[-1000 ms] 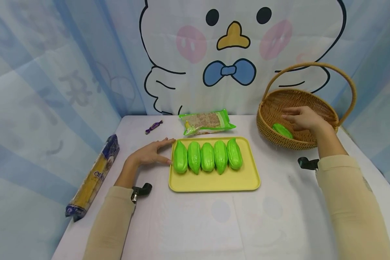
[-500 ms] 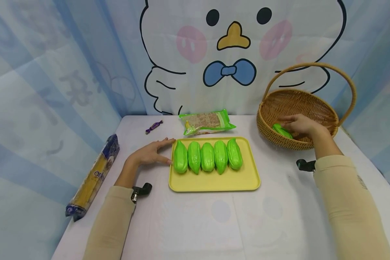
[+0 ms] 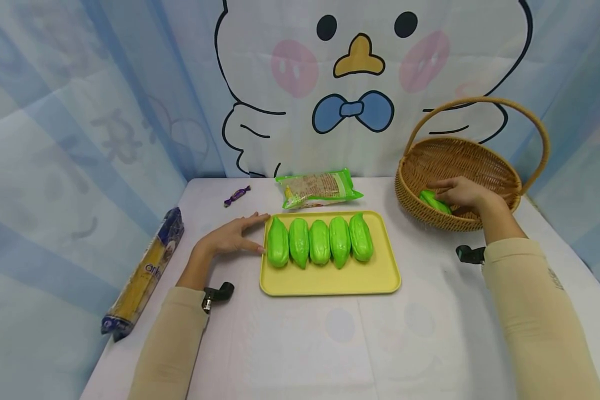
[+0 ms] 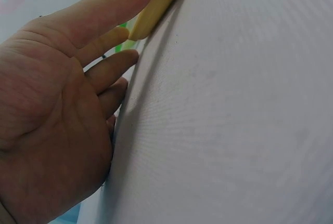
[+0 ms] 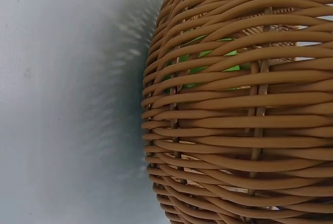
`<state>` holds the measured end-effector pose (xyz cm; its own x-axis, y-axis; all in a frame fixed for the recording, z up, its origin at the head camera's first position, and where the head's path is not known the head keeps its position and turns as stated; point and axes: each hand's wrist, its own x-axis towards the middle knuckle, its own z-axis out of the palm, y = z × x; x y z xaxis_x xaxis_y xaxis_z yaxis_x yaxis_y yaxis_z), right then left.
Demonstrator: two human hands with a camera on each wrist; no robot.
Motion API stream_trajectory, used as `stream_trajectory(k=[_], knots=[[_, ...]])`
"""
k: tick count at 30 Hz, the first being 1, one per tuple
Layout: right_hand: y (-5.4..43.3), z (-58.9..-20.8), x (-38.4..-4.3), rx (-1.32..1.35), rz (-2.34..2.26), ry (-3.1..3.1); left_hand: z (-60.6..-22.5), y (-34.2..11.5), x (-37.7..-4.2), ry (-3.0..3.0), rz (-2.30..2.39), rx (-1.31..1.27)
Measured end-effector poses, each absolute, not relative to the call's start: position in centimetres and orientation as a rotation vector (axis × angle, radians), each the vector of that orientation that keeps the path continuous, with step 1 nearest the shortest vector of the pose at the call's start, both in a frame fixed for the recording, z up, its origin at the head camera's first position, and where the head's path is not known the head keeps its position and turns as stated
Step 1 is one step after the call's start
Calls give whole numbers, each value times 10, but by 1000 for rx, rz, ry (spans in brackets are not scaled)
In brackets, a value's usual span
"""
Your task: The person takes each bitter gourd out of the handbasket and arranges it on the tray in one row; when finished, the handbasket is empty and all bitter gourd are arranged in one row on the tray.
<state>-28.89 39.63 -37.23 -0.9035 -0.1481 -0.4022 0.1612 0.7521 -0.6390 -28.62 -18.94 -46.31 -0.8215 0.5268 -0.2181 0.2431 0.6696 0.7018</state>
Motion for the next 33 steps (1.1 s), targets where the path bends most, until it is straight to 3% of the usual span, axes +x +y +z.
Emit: stream_trajectory(k=[33], knots=[[395,-354,-281,62,-1451,2581,-464,-190,-287,2474,972,621]])
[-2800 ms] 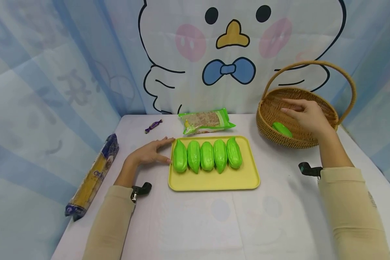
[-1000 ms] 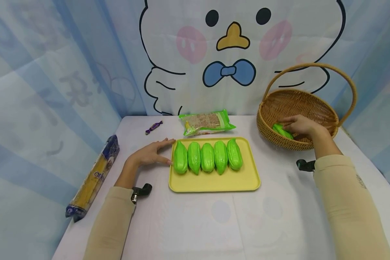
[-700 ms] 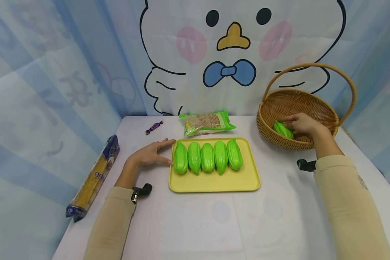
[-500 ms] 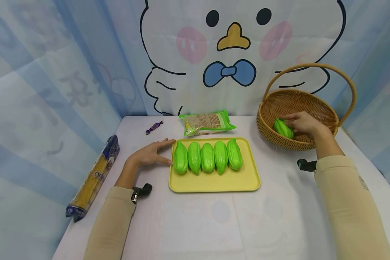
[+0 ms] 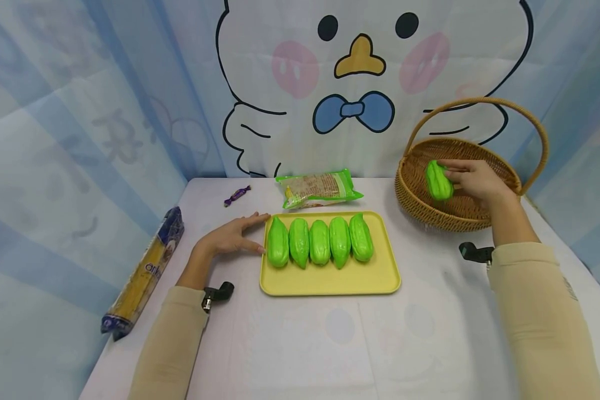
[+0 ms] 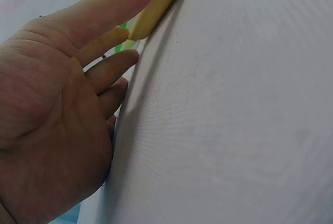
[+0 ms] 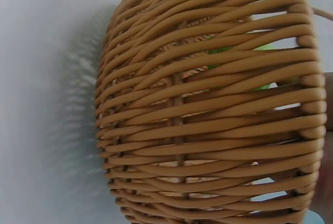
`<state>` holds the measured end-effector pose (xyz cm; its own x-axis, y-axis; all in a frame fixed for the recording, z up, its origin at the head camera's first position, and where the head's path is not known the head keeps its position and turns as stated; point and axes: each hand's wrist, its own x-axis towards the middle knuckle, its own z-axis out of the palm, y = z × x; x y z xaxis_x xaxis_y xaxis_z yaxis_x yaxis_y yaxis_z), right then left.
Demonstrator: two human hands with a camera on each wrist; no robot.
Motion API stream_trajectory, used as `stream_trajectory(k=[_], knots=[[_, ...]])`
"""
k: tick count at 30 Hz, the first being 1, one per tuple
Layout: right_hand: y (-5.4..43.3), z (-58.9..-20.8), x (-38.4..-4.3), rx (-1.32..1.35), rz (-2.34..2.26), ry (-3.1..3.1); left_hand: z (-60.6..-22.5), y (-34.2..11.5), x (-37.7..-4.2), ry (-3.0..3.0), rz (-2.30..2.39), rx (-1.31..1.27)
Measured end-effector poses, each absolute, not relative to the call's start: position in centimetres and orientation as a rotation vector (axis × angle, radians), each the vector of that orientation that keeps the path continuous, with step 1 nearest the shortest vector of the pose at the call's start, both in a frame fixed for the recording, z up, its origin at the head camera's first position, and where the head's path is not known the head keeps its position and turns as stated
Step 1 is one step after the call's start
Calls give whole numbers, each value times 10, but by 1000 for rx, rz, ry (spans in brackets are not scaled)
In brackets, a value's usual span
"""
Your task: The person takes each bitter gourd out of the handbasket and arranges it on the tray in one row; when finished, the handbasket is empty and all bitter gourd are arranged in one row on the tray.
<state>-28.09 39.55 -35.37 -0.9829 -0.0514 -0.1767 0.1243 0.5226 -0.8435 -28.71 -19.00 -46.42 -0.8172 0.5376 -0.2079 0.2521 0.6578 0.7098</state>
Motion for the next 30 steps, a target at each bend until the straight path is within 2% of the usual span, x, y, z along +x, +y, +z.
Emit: stream_trajectory(k=[6,18,30], knots=[[388,-342,-277,71,-1612,2573,-463,-190,-287,2470,971,630],[354,-321,-252,-93,-1901,2423,-463,-190,-286,2483,949,618],[310,-336,-229,-242,-1865,2477,-461,-190,-285,2489,944,629]])
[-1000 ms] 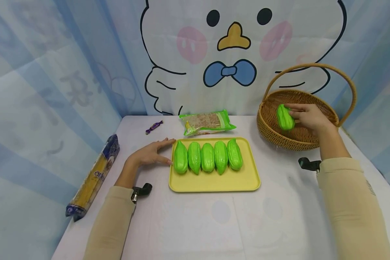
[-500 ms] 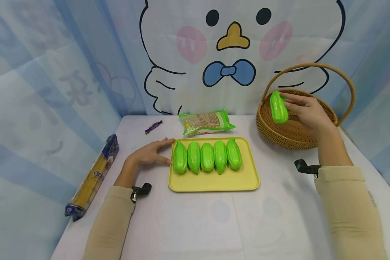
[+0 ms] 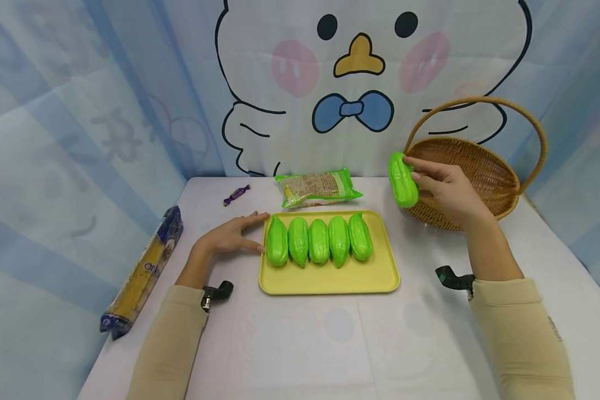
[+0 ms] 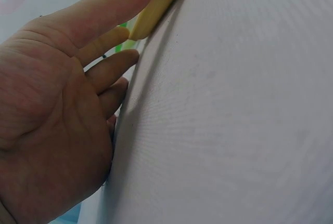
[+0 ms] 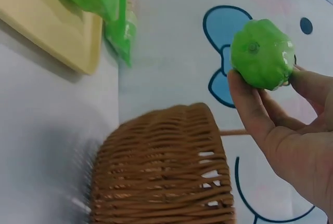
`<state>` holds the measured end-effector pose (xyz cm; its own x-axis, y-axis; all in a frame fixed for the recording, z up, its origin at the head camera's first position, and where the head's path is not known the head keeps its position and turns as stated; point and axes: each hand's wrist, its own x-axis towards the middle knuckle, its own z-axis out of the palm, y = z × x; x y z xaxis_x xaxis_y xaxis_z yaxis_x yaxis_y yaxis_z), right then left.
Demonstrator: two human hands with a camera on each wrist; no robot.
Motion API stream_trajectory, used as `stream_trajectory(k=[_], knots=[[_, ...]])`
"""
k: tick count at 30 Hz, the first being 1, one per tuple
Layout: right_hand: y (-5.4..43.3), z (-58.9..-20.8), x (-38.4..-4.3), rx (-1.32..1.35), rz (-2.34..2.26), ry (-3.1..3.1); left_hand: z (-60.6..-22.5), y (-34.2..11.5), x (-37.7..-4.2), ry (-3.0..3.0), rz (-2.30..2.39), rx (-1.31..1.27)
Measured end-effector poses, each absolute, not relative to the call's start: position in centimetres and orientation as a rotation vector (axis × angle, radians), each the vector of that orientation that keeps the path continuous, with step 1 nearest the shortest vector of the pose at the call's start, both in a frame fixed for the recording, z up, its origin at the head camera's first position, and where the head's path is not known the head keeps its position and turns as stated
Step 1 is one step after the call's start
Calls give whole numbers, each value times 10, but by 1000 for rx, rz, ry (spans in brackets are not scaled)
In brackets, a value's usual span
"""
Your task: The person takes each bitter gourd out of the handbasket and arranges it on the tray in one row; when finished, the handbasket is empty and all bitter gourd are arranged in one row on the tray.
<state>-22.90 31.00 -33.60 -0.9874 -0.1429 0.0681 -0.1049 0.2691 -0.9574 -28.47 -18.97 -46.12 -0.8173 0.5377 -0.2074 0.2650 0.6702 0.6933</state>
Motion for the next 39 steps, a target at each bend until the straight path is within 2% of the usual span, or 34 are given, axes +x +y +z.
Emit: stream_trajectory(k=[15,28,39], knots=[[282,-364,-211,-338,-1585,2685,-464,-190,-286,2474,946,598],[277,-382,-212,-442,-1360,2762,-462,-189,-286,2482,949,584],[273,-389,-212,-351,-1183,2747,-462,-189,-285,2489,944,591]])
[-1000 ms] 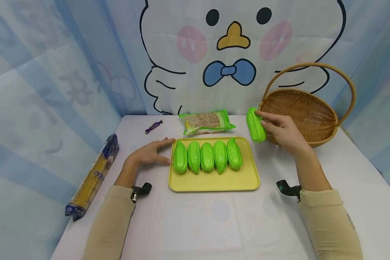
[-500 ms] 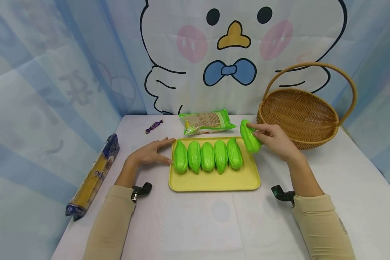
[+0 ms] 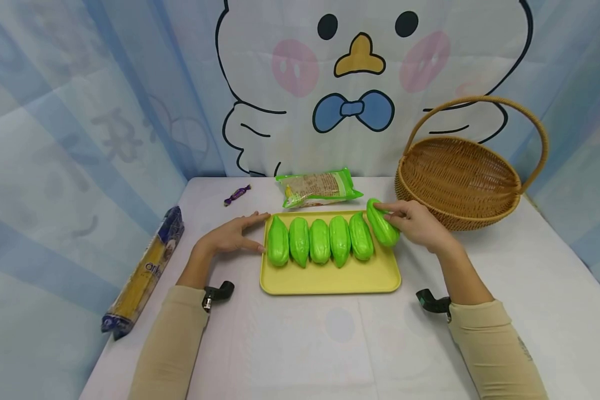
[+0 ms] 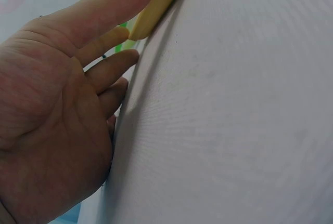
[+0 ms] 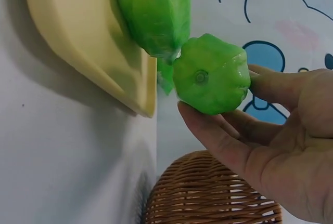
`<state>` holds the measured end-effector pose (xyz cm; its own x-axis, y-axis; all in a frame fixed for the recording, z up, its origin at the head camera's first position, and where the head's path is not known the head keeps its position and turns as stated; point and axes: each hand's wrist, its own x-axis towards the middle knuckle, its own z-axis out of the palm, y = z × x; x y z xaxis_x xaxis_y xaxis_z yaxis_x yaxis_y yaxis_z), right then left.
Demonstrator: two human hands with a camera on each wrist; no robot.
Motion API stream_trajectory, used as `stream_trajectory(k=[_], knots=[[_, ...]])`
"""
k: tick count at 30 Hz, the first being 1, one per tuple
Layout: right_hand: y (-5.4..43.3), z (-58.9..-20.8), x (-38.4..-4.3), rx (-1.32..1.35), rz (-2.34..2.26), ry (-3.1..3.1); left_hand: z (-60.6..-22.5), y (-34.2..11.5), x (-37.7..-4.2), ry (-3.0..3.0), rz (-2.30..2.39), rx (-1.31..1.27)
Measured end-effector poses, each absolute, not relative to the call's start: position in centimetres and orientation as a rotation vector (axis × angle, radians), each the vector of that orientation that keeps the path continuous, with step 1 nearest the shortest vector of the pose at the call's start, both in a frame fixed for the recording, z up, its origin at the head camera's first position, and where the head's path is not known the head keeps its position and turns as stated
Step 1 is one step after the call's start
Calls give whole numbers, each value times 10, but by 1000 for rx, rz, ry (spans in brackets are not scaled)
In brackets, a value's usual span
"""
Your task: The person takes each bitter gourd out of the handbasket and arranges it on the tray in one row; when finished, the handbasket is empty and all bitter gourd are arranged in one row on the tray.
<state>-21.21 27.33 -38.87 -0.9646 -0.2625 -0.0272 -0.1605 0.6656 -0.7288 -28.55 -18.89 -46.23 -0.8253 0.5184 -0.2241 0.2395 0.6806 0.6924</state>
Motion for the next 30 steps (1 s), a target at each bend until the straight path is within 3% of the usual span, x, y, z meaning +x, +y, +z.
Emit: stream_trajectory(k=[30], knots=[[277,-403,-216,-280,-1092,2690,-463,-189,-287,2497,935,584]])
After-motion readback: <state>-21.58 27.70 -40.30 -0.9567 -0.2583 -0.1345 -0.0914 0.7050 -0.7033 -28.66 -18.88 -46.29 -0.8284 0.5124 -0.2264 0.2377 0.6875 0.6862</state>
